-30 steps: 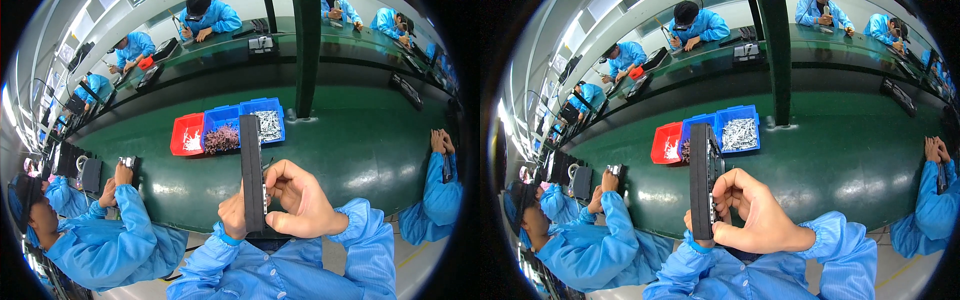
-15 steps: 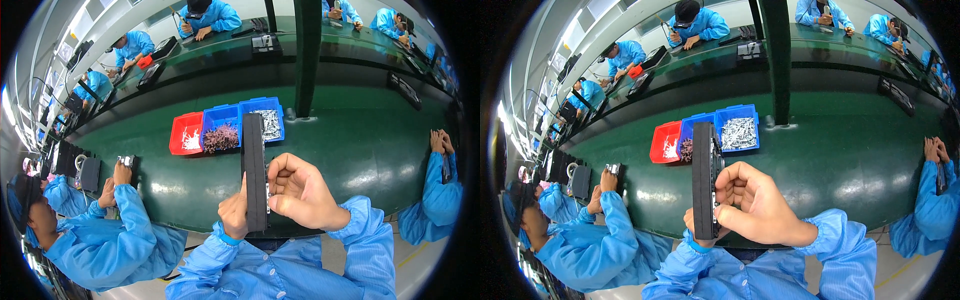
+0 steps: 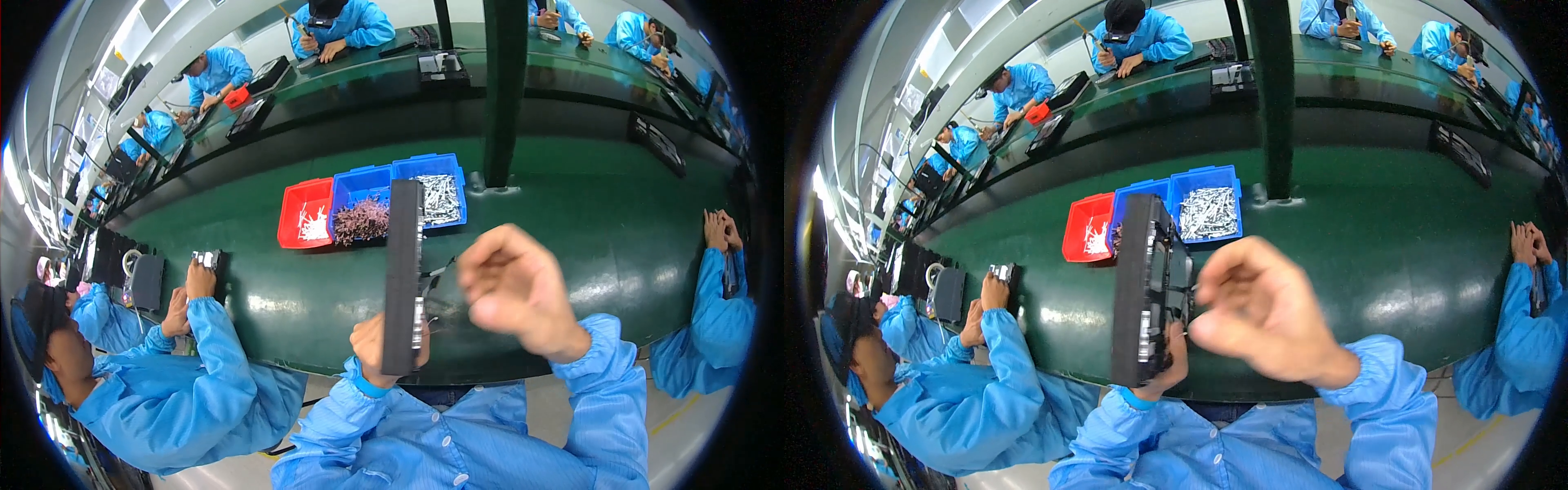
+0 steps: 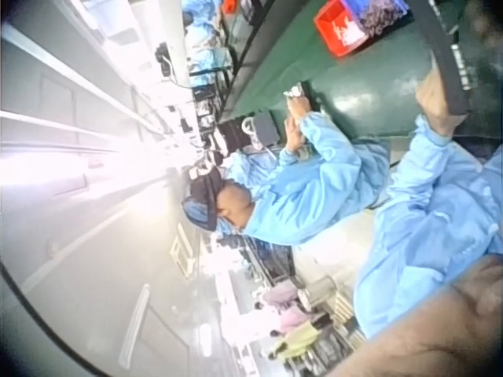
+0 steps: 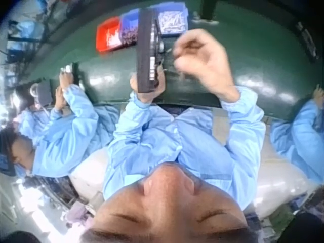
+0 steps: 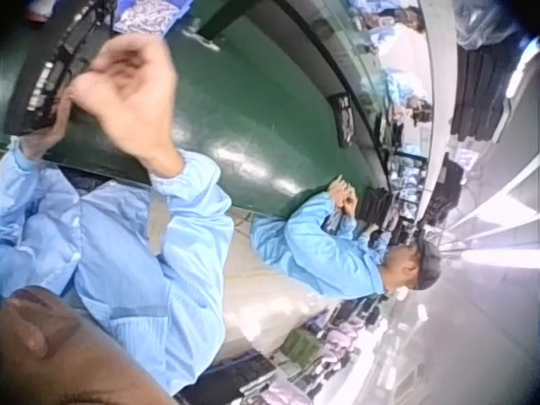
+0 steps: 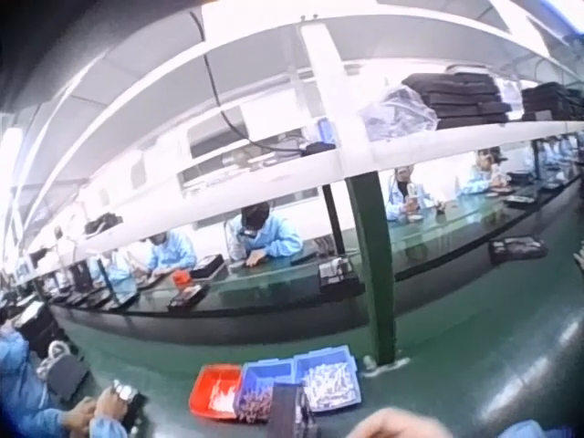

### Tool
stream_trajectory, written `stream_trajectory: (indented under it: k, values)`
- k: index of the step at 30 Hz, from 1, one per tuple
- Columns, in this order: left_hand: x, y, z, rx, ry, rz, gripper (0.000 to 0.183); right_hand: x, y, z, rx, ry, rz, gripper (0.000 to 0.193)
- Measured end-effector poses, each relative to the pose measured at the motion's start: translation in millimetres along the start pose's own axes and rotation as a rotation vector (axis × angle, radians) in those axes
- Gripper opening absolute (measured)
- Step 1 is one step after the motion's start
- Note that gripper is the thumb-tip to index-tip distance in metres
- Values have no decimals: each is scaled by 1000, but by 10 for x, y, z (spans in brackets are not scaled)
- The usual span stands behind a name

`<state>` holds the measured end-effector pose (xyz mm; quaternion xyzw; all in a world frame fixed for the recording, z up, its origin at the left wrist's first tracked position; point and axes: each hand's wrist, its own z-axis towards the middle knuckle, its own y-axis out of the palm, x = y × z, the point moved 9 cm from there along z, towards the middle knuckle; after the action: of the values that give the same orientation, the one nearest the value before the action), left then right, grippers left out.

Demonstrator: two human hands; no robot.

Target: The person assembles a tablet by hand, installing ribbon cables, component pins, and a battery into a tablet frame.

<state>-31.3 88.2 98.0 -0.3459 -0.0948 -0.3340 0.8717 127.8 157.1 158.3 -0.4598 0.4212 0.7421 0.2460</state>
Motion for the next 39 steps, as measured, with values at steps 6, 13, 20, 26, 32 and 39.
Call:
stream_trajectory:
  k: [6, 13, 20, 26, 32, 39]
  values:
    - [-201, -95, 121, 194, -750, -929, 13, 331, -871, -373, 184, 106, -539, 49]
    - [-146, 608, 266, -296, -816, -1315, 46, 930, -1105, -1390, 358, 381, -48, 68]
    - [-1007, 200, 423, -4, -539, -257, 30, 438, -1825, -1327, 945, 36, 78, 27]
    - [-1567, -197, 455, 76, -522, 178, 19, 67, -2211, -1233, 763, -56, 10, 28]
    - [-1718, -200, 701, 64, -445, 278, 18, 235, -2557, -1188, 896, -131, 95, 27]
    - [-1750, 37, 867, -54, -398, 360, 16, 511, -3086, -572, 873, 95, 42, 22]
